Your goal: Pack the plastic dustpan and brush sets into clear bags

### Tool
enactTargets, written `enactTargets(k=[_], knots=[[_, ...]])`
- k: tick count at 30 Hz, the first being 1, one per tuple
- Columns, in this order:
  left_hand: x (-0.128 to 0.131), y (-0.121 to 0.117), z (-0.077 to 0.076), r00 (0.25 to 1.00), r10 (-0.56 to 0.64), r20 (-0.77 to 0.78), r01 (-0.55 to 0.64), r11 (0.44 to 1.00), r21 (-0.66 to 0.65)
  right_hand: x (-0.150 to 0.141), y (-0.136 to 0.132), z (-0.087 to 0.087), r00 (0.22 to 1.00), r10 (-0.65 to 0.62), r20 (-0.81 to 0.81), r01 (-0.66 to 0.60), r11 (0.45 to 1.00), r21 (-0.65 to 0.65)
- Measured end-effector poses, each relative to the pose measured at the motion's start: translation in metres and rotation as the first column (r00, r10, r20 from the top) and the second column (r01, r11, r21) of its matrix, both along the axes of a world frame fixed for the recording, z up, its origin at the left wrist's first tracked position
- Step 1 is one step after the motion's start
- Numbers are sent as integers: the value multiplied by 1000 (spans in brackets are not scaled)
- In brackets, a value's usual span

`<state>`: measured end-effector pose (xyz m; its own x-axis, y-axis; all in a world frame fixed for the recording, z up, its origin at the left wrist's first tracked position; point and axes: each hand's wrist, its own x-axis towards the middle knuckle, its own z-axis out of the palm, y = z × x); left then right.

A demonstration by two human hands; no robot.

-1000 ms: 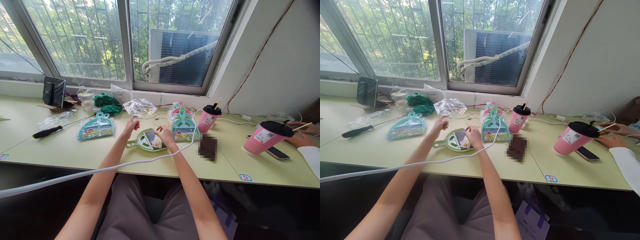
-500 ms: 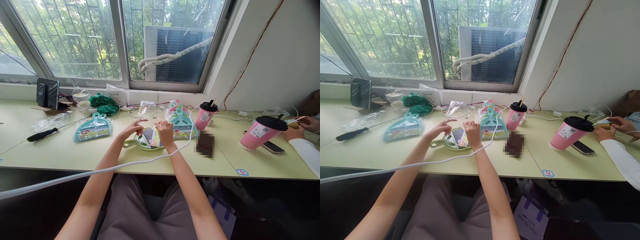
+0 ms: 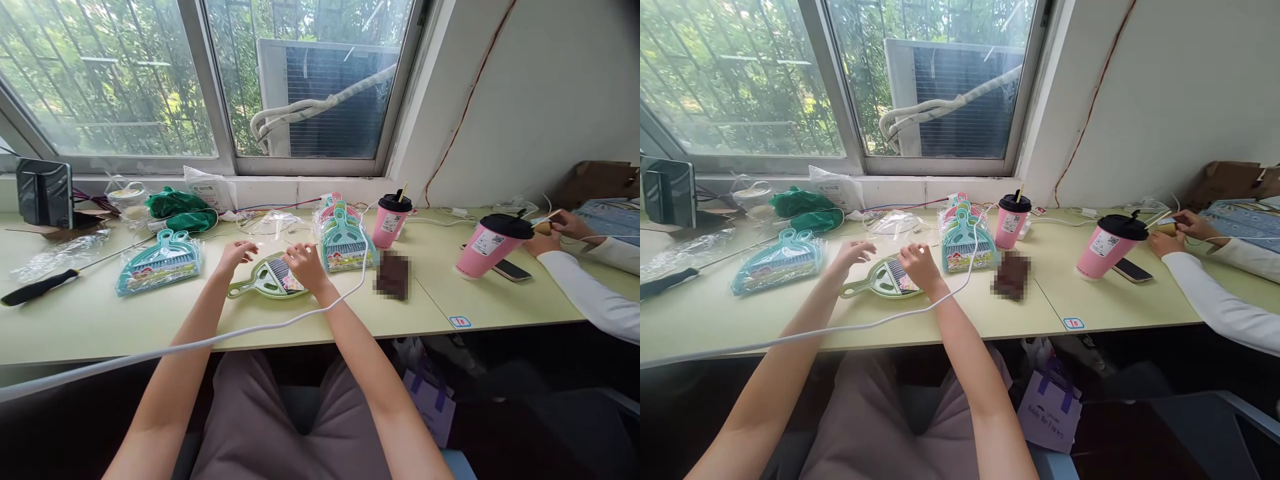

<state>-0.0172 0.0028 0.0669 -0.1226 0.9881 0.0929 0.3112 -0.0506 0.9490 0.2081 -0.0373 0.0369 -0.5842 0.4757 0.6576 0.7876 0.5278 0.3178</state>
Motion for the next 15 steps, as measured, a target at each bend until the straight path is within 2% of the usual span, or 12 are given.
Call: enactTargets(k=[2, 4, 8, 12, 15], knots=[[0, 1, -1, 995, 76, 68, -76, 997, -7, -1, -1, 1, 999, 31, 26, -31, 999, 29], [0, 1, -1, 990, 82, 111, -80, 997, -17, -1, -1, 2, 996, 64, 62, -66, 997, 30], [4, -1, 0, 978, 79, 194, -78, 997, -15, -1, -1, 3, 987, 110, 116, -102, 992, -76], [3, -1, 2, 953, 114, 282, -125, 992, 21, 0, -4, 5, 993, 79, 90, -64, 985, -159], [-6, 5, -1, 908, 188, 376, -212, 977, 24, -2, -8, 7, 1000, 19, 21, -14, 979, -205]])
